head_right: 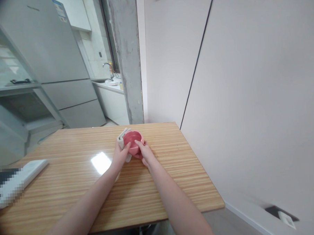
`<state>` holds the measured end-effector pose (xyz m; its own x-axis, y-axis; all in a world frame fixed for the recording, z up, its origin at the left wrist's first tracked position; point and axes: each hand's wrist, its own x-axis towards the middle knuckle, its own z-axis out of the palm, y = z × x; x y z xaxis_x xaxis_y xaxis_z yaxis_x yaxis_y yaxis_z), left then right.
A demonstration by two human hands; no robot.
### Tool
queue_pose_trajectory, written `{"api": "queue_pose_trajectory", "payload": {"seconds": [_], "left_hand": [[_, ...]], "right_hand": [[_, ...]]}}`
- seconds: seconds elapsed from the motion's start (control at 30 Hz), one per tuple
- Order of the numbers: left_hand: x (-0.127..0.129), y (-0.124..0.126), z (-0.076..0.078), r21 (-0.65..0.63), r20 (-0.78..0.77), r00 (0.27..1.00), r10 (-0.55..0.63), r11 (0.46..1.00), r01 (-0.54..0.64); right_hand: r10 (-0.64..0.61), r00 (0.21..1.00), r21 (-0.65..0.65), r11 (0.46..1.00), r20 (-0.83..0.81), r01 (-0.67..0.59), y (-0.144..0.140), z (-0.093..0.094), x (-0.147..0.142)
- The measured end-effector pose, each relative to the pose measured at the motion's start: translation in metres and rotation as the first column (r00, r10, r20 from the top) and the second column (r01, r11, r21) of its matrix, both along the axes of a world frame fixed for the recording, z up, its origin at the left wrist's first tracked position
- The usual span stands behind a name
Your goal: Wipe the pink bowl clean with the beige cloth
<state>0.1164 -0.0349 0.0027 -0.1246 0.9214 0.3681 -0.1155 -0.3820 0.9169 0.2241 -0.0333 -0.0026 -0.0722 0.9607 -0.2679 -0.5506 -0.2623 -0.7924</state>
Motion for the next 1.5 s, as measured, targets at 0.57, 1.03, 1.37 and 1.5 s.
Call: {"api": "queue_pose_trajectory", "payload": {"seconds": [0.57,1.03,1.37,1.5], "left_hand": [[-0.004,0.012,-0.012,-0.031,-0.039,0.998,-0.057,0.998,0.055],[-0.004,0.004,0.003,-0.027,-0.041,0.99,-0.134,0.991,0.133],[0.002,-0.004,0.006,0.086,-0.076,0.997,-0.005,0.996,0.011],[-0.007,-0.006,0.023,0.138,-0.045,0.998,-0.045,0.989,0.051]], "right_hand": [[-0.124,0.99,0.016,0.992,0.072,0.123,-0.001,0.0,-0.001],[-0.12,0.985,-0.059,0.99,0.122,0.128,0.006,-0.014,0.002],[-0.152,0.988,-0.043,0.987,0.023,0.152,0.007,-0.012,-0.001],[-0.071,0.995,-0.062,0.995,0.075,0.075,0.004,-0.009,-0.004]]}}
